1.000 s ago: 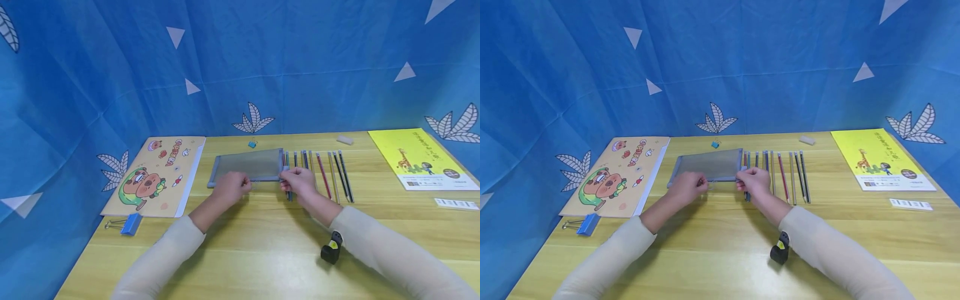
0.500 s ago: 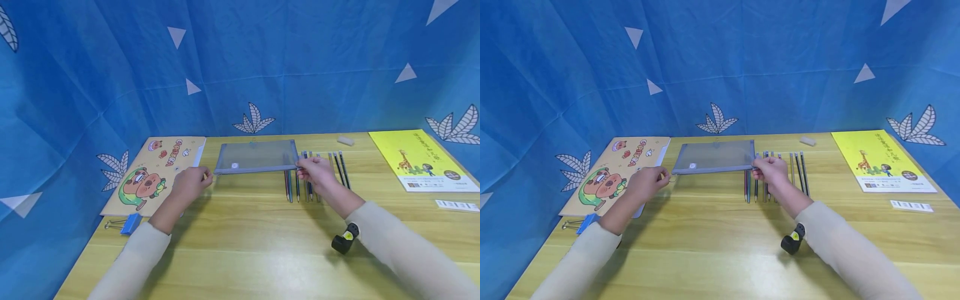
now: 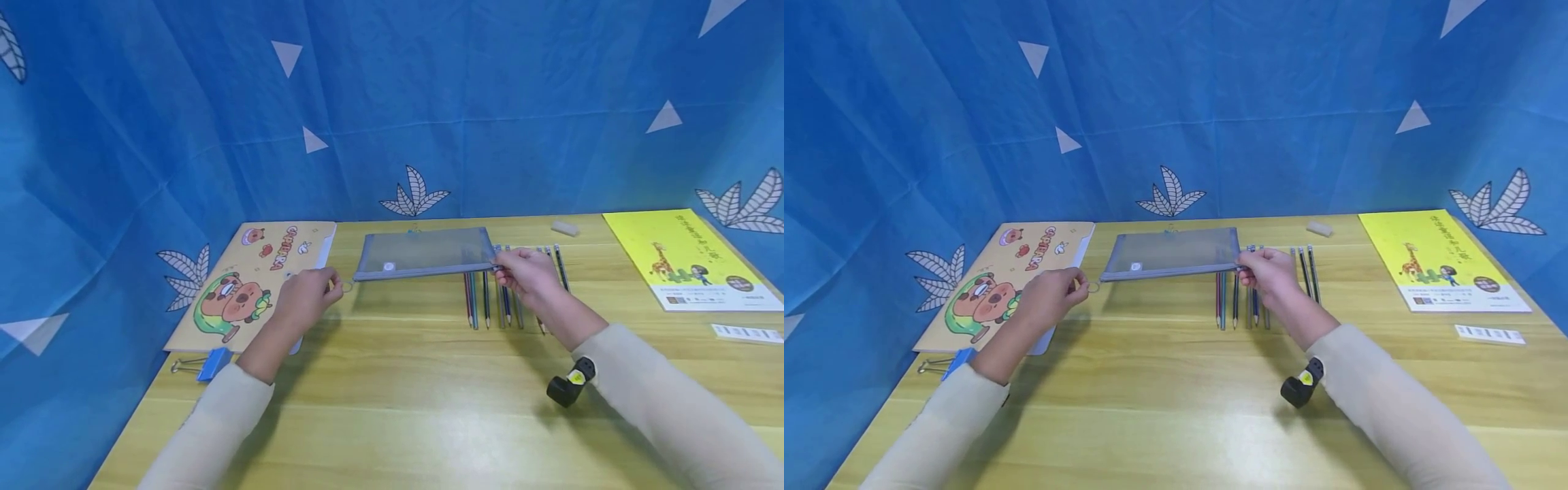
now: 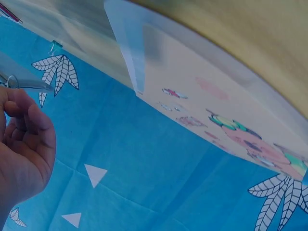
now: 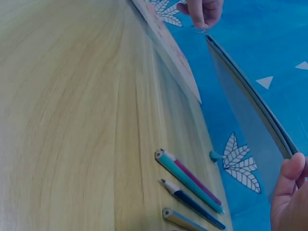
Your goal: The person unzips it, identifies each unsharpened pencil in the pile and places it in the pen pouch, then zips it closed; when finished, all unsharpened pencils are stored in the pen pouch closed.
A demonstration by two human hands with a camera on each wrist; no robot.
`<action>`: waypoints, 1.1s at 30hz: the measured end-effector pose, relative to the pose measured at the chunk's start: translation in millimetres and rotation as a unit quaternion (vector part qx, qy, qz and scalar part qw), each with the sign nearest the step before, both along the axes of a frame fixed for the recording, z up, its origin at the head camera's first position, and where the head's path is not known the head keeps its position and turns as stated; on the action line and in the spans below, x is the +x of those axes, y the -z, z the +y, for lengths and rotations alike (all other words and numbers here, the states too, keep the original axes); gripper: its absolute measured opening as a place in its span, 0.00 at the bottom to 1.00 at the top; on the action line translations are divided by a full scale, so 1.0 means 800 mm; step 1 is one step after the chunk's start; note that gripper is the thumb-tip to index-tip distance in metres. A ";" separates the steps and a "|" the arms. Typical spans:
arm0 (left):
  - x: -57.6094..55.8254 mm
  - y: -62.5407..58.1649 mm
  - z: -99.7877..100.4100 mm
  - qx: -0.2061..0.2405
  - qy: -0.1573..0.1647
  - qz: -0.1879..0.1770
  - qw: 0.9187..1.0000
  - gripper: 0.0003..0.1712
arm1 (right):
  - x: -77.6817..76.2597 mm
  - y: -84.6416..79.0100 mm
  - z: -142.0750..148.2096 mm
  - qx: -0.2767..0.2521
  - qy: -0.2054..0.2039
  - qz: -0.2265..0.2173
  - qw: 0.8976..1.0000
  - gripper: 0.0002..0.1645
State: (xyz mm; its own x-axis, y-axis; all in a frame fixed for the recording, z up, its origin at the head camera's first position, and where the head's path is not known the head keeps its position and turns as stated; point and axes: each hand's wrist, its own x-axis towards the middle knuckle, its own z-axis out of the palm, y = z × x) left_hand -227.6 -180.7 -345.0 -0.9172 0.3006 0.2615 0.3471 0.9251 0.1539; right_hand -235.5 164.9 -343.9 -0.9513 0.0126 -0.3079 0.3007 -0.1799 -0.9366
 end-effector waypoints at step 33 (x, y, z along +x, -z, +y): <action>0.006 0.009 0.067 -0.161 -0.009 -0.121 0.979 0.28 | 0.001 0.021 -0.032 0.021 -0.108 -0.020 0.994 0.11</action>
State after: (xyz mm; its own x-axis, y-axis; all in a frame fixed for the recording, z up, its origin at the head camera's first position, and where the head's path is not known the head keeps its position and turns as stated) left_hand -222.5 -127.1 -352.4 -0.9464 0.3155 -0.0699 0.3202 0.9447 -0.0715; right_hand -234.6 139.4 -360.7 -0.9201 -0.1779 -0.3490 0.3653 -0.0683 -0.9284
